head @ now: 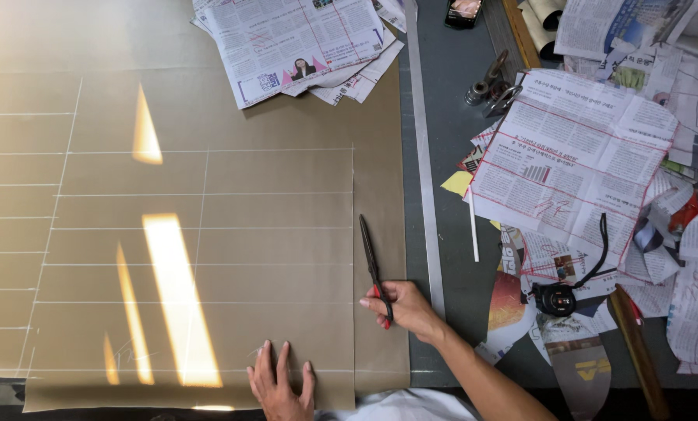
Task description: The person uses a metal ruler and a white pencil to draw straight lines on a large sheet of brown cardboard. They then use scissors to cut along the marked lines, separating a rectangular piece from the main sheet.
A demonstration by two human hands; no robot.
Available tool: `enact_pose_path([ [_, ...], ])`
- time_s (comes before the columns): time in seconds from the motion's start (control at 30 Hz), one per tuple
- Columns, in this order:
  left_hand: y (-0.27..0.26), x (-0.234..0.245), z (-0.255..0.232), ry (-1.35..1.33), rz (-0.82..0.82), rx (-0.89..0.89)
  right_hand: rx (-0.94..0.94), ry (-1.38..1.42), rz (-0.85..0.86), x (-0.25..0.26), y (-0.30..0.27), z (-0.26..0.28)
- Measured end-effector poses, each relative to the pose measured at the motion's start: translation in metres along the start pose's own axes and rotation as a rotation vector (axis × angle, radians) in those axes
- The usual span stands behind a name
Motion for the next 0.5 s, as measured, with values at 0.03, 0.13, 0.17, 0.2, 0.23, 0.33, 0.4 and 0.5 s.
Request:
enact_pose_path([
  [0.03, 0.0, 0.001, 0.0, 0.006, 0.009, -0.005, 0.014, -0.002, 0.014, 0.001, 0.001, 0.001],
  [0.13, 0.0, 0.003, -0.002, 0.007, 0.044, -0.021, 0.027, -0.019, 0.034, 0.003, 0.001, 0.001],
  [0.17, -0.001, 0.005, -0.003, 0.006, 0.058, -0.025, 0.024, -0.013, 0.037, 0.003, 0.0, 0.0],
  [0.2, -0.002, 0.007, -0.004, 0.002, 0.064, -0.025, 0.021, -0.007, 0.04, 0.003, -0.002, 0.0],
  [0.23, -0.001, 0.008, -0.005, -0.002, 0.064, -0.023, 0.022, -0.003, 0.047, 0.003, -0.001, 0.001],
  [0.33, -0.002, 0.011, -0.008, -0.004, 0.071, -0.027, 0.04, 0.007, 0.052, 0.003, -0.001, 0.004],
  [0.4, -0.005, 0.013, -0.009, -0.008, 0.073, -0.029, 0.048, -0.002, 0.053, 0.003, -0.001, 0.004],
  [0.5, -0.014, 0.016, -0.007, -0.006, 0.062, -0.018, 0.055, -0.012, 0.054, 0.003, -0.001, 0.003],
])
Point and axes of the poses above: each hand's wrist, its own y-axis towards the middle knuckle, its own x-axis out of the back of the hand, z = x × y, the point moved 2 cm from there along y, towards the middle knuckle, and after that the axes turned 6 degrees about x, right-handed, at the moved point
